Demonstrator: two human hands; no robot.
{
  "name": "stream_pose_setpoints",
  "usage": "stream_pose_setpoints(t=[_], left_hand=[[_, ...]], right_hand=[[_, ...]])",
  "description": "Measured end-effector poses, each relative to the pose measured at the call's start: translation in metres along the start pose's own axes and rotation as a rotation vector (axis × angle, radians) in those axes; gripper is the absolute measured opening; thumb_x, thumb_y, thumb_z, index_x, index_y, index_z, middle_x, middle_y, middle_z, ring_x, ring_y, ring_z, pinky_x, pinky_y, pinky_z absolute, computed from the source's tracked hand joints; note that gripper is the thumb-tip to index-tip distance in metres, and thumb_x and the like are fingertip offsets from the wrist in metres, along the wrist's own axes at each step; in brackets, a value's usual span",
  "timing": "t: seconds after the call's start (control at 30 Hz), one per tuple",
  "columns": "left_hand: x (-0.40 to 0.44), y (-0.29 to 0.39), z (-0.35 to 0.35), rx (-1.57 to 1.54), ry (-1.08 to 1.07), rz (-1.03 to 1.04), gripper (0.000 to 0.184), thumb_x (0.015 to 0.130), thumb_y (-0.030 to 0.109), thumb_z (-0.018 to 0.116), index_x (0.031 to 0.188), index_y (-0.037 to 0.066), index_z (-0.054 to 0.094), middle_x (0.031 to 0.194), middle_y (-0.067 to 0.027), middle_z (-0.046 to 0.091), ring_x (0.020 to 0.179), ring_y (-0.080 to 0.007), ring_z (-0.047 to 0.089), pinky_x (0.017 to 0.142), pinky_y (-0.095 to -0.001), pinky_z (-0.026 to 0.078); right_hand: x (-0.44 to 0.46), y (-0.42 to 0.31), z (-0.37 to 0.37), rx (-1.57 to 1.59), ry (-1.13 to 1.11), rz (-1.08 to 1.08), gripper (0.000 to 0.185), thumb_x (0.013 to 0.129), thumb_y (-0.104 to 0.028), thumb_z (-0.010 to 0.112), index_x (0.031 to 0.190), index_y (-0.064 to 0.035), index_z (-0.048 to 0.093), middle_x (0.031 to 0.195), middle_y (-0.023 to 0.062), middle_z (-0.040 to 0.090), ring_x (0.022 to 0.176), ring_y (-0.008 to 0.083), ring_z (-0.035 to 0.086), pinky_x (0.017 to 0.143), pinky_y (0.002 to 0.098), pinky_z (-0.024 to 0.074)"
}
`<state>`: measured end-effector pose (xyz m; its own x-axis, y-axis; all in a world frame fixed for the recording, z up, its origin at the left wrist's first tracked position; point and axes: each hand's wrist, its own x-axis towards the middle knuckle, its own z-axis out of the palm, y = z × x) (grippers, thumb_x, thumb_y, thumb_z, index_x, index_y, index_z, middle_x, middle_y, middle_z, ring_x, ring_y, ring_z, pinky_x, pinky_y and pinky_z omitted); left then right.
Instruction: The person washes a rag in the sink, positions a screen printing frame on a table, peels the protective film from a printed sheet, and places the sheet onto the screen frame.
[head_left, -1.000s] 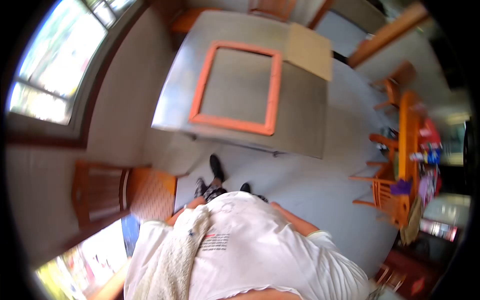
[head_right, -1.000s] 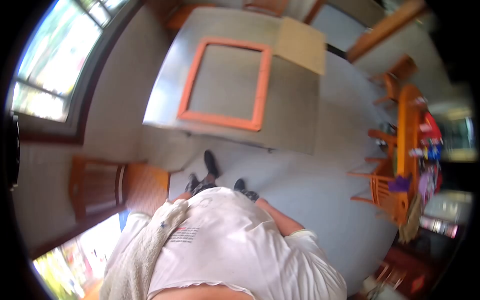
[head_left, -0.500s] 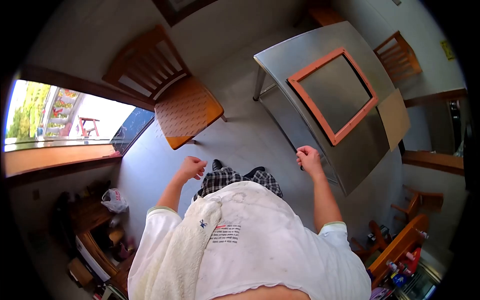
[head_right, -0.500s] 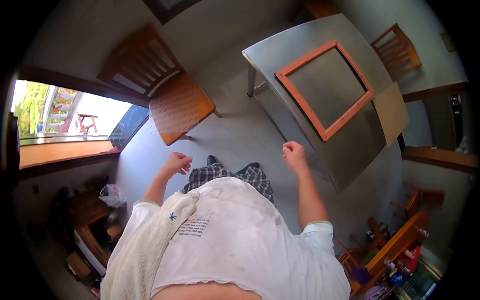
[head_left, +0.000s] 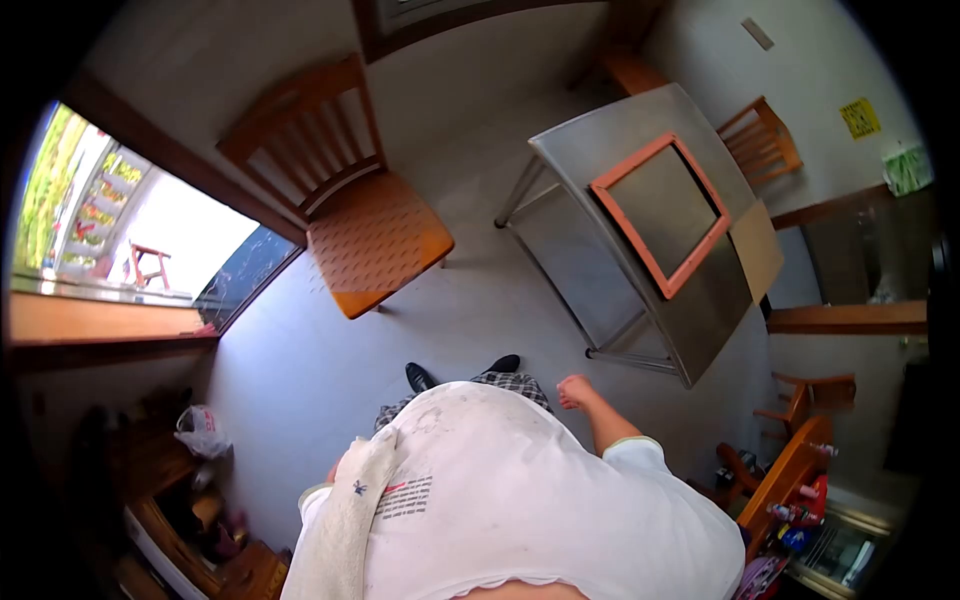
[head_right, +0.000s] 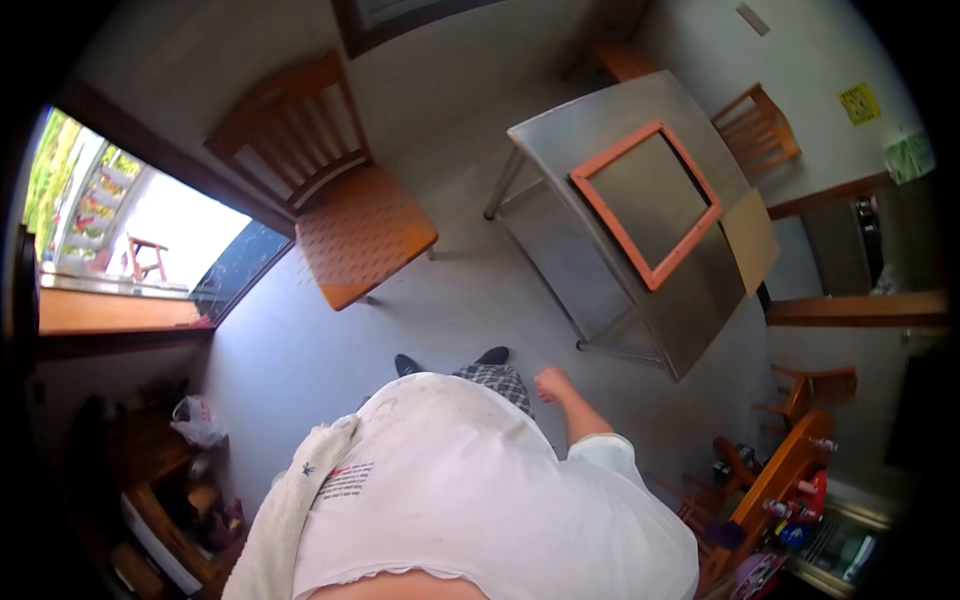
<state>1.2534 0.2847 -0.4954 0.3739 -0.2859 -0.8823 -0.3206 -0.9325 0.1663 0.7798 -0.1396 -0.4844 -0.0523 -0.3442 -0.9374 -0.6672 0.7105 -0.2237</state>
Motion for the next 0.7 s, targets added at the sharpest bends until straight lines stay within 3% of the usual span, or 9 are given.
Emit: stream_pose_setpoints(t=[0.1, 0.2, 0.3, 0.47, 0.6, 0.7], left_hand=[[-0.006, 0.026, -0.022, -0.145, 0.04, 0.037, 0.033, 0.079, 0.029, 0.063, 0.091, -0.002, 0.066, 0.076, -0.0089, 0.063, 0.07, -0.0194, 0.061, 0.062, -0.0361, 0.052], [-0.009, 0.07, -0.063, -0.497, 0.098, 0.003, 0.032, 0.079, 0.029, 0.063, 0.091, -0.001, 0.066, 0.076, -0.0084, 0.063, 0.07, -0.0189, 0.061, 0.062, -0.0353, 0.052], [-0.023, 0.096, -0.094, -0.975, 0.149, -0.107, 0.027, 0.08, 0.027, 0.062, 0.087, 0.001, 0.067, 0.074, -0.0064, 0.064, 0.07, -0.0167, 0.062, 0.061, -0.0325, 0.05], [-0.01, 0.05, -0.086, -0.926, 0.229, -0.125, 0.022, 0.081, 0.023, 0.059, 0.088, 0.002, 0.063, 0.072, -0.0049, 0.062, 0.069, -0.0154, 0.061, 0.055, -0.0297, 0.046], [-0.041, 0.022, -0.043, -1.057, 0.367, -0.49, 0.021, 0.081, 0.022, 0.06, 0.072, 0.003, 0.058, 0.068, -0.0046, 0.06, 0.065, -0.0146, 0.06, 0.054, -0.0307, 0.046], [-0.066, -0.028, 0.033, -0.962, 0.363, -0.642, 0.026, 0.08, 0.025, 0.064, 0.075, 0.0, 0.061, 0.069, -0.007, 0.063, 0.059, -0.0155, 0.059, 0.055, -0.0329, 0.048]], right_hand=[[0.029, 0.012, 0.021, 0.128, -0.221, -0.014, 0.012, 0.082, -0.011, 0.059, 0.089, -0.0009, 0.057, 0.071, 0.0099, 0.056, 0.055, 0.0205, 0.056, 0.047, 0.0358, 0.0511], [0.023, -0.028, 0.054, -0.067, -0.028, -0.096, 0.014, 0.083, -0.012, 0.059, 0.09, 0.0003, 0.058, 0.071, 0.0099, 0.057, 0.054, 0.0198, 0.057, 0.046, 0.0338, 0.0509], [0.021, -0.1, 0.078, -0.262, -0.029, -0.204, 0.017, 0.083, -0.014, 0.059, 0.091, 0.001, 0.06, 0.072, 0.0097, 0.058, 0.056, 0.0186, 0.058, 0.045, 0.0314, 0.0507], [0.045, -0.224, 0.142, -0.436, -0.129, -0.296, 0.022, 0.085, -0.02, 0.059, 0.094, 0.0004, 0.06, 0.073, 0.0072, 0.059, 0.055, 0.0153, 0.057, 0.047, 0.0294, 0.0506], [0.136, -0.284, 0.206, -0.49, -0.175, -0.257, 0.029, 0.085, -0.029, 0.06, 0.096, -0.0024, 0.061, 0.075, 0.0059, 0.059, 0.057, 0.0164, 0.056, 0.048, 0.0313, 0.0475], [0.169, -0.32, 0.248, -0.445, -0.142, -0.195, 0.036, 0.084, -0.035, 0.063, 0.101, -0.004, 0.059, 0.077, 0.0049, 0.058, 0.065, 0.0171, 0.056, 0.054, 0.0315, 0.046]])
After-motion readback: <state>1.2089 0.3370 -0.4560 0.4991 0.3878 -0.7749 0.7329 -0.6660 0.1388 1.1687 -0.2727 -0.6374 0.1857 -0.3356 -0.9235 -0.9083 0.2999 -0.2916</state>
